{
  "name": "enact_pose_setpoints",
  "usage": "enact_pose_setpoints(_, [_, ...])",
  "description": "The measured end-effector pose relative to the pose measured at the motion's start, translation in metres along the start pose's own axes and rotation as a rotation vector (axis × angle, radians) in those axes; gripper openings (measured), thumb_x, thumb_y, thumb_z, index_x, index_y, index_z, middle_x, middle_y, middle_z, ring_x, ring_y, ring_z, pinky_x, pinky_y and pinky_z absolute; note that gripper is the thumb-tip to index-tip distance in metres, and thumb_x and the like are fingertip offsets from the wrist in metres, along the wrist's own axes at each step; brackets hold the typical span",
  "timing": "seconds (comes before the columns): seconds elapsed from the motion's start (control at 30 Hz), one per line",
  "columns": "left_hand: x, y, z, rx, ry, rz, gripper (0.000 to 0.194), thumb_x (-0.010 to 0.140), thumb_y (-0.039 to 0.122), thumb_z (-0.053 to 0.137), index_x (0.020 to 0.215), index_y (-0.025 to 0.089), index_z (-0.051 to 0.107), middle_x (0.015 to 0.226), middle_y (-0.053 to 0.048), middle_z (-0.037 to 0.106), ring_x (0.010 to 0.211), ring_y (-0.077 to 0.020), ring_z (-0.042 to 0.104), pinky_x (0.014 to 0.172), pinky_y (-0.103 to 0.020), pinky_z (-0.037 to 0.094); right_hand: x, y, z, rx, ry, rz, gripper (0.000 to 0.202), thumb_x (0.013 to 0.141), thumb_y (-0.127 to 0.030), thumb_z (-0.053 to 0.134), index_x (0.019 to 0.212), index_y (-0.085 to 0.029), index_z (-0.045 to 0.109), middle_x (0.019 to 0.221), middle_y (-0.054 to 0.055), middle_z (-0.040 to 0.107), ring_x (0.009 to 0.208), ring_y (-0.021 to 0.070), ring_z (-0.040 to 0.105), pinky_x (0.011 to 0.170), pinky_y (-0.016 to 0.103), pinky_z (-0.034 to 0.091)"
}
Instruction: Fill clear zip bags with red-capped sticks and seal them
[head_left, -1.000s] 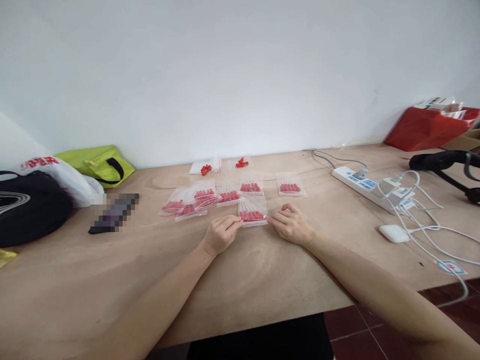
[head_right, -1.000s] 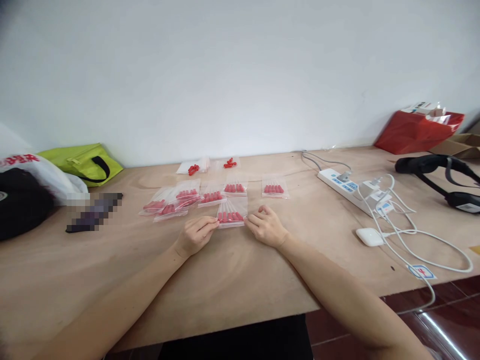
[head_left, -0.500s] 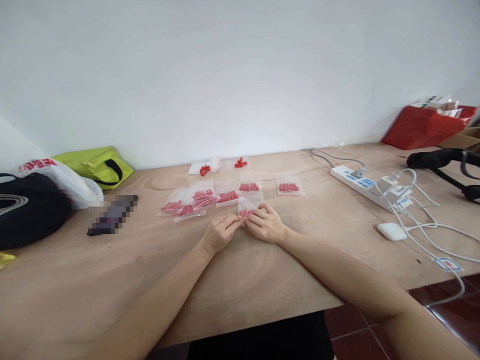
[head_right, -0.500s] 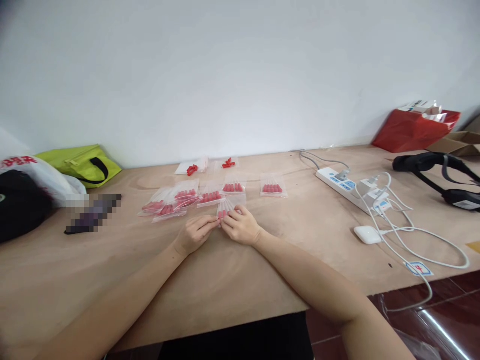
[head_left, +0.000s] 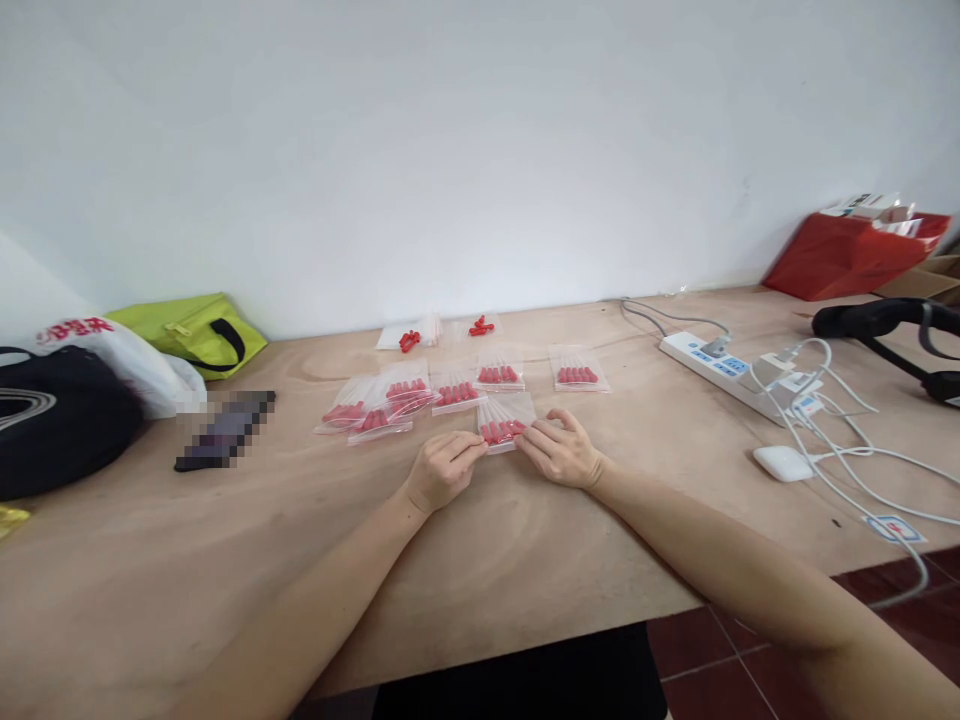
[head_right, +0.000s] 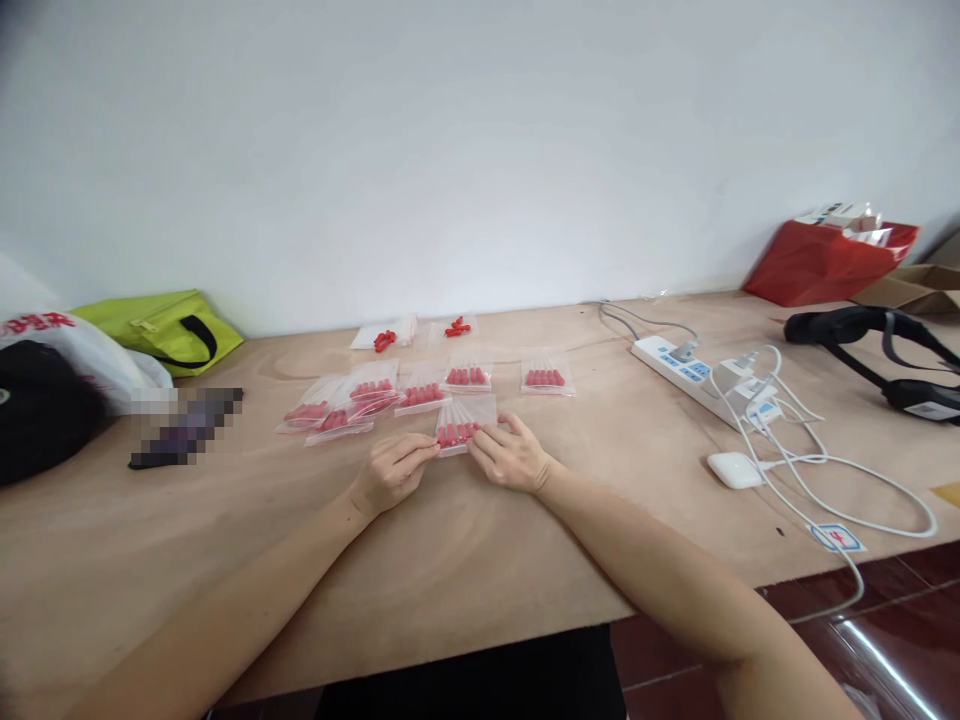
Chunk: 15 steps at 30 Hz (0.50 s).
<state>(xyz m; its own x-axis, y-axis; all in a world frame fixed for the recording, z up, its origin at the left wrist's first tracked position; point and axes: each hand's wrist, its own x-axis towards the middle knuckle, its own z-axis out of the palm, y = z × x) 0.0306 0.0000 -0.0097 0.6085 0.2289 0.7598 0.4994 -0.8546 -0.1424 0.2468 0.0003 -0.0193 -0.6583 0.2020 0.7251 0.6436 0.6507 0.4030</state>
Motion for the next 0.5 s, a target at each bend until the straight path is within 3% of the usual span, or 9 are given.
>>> enact_pose_setpoints(0.3, [-0.001, 0.002, 0.003, -0.062, -0.006, -0.028, 0.012, 0.079, 0.007, 0.05, 0.08, 0.017, 0.058, 0.074, -0.002, 0.065, 0.07, -0.0127, 0.062, 0.064, -0.025, 0.052, -0.023, 0.018, -0.018, -0.008, -0.008, 0.032, 0.019, 0.083, -0.01, 0.045, 0.071, -0.017, 0.057, 0.06, -0.002, 0.055, 0.06, 0.0084, 0.045, 0.072, 0.029, 0.031])
enact_pose_setpoints(0.4, [-0.001, 0.001, 0.005, -0.093, -0.006, -0.068, 0.011, 0.08, 0.01, 0.05, 0.078, 0.017, 0.059, 0.074, -0.002, 0.065, 0.069, -0.012, 0.062, 0.063, -0.024, 0.051, -0.022, 0.02, -0.017, 0.017, -0.057, 0.048, 0.022, 0.084, -0.017, 0.046, 0.065, -0.018, 0.056, 0.058, -0.002, 0.054, 0.059, 0.0093, 0.045, 0.068, 0.028, 0.031])
enact_pose_setpoints(0.5, [0.001, 0.002, 0.007, -0.125, -0.029, -0.088, 0.011, 0.081, 0.012, 0.05, 0.076, 0.017, 0.059, 0.073, -0.002, 0.065, 0.067, -0.0117, 0.061, 0.061, -0.023, 0.05, -0.015, 0.014, -0.013, 0.055, -0.161, 0.126, 0.018, 0.084, -0.031, 0.048, 0.084, -0.02, 0.062, 0.073, 0.002, 0.061, 0.065, 0.012, 0.05, 0.062, 0.028, 0.032])
